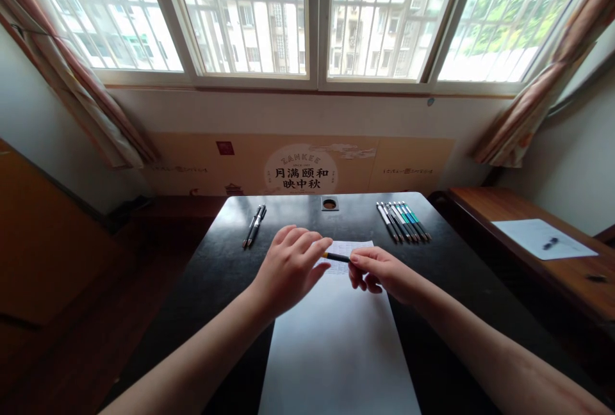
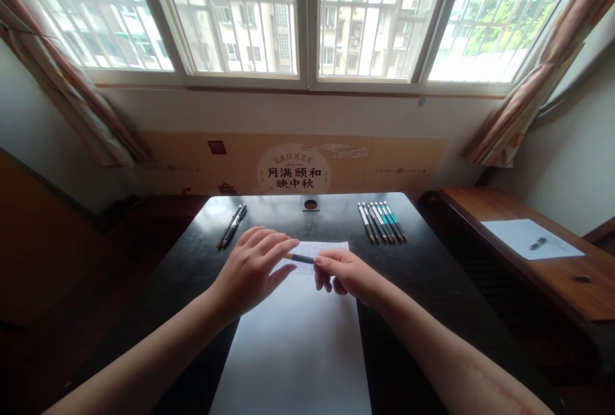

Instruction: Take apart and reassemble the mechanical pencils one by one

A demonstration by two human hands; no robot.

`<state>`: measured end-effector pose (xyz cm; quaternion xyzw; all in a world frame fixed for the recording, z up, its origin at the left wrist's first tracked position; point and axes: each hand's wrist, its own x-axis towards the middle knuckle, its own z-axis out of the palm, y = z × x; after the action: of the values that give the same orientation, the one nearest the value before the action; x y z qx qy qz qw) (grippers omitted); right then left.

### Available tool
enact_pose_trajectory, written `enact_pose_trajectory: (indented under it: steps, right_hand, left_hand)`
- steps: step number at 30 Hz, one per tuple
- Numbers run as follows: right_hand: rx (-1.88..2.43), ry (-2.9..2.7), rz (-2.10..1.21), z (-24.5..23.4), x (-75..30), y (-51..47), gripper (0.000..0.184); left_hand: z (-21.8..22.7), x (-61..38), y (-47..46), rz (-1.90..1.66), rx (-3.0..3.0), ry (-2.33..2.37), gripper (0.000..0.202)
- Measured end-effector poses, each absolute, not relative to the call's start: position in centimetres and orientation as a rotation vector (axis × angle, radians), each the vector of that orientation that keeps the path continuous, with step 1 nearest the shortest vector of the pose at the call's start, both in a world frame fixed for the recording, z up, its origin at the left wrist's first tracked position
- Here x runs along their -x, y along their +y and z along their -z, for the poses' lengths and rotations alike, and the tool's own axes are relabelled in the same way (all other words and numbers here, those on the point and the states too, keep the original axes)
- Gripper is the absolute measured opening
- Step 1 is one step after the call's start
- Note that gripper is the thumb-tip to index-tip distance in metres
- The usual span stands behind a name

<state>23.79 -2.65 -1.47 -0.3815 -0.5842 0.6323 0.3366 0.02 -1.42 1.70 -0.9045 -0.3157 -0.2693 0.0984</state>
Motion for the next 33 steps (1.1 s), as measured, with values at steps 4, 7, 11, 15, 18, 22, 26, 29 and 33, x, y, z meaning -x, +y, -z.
enact_pose_trajectory:
  steps: [4, 7, 11, 15, 18, 22, 26, 29, 33]
  right_hand:
    - [0.979, -1.609, -1.632, 1.7, -23.9, -2.8, 0.046]
    - [1.033, -1.718, -1.481, 2.0, -23.8, -2.8, 0.052]
    - [1.087, -1.821, -1.223, 2.4, -23.5, -2.7, 0.059]
    - [1.108, -1.958, -1.074, 2.4, -23.7, -2.5, 0.060]
    - [1.095, -2.072, -0.991, 2.2, -24.0, -2.5, 0.058]
    - [1.096, -2.201, -0.876, 1.9, -24.1, -2.6, 0.052]
    - [1.088, -2.281, -0.767, 1.6, -24.2, -2.8, 0.047]
    - [1.075, -2.337, -0.653, 1.4, -24.3, -3.0, 0.040]
    - [1.049, -2.419, -0.459, 1.2, -24.5, -3.1, 0.029]
  left_hand:
    - [-1.8, 0.4, -0.9, 0.664, 2.723, -0.936, 0.028]
    - [-1.8, 0.5, -0.9, 0.624, 2.720, -0.967, 0.029]
    - [-1.6, 0.2, -1.1, 0.582, 2.791, -1.044, 0.023]
    - [-1.5, 0.1, -1.1, 0.528, 2.868, -1.045, 0.024]
    - [-1.5, 0.4, -0.8, 0.474, 2.942, -1.014, 0.024]
    - [-1.4, 0.7, -0.5, 0.388, 3.049, -1.033, 0.024]
    - [-1.7, 0.7, -0.5, 0.340, 3.180, -1.115, 0.029]
    - [-2.2, 0.7, -0.6, 0.299, 3.304, -1.169, 0.036]
    - [-2.3, 0.8, -0.4, 0.261, 3.430, -1.260, 0.035]
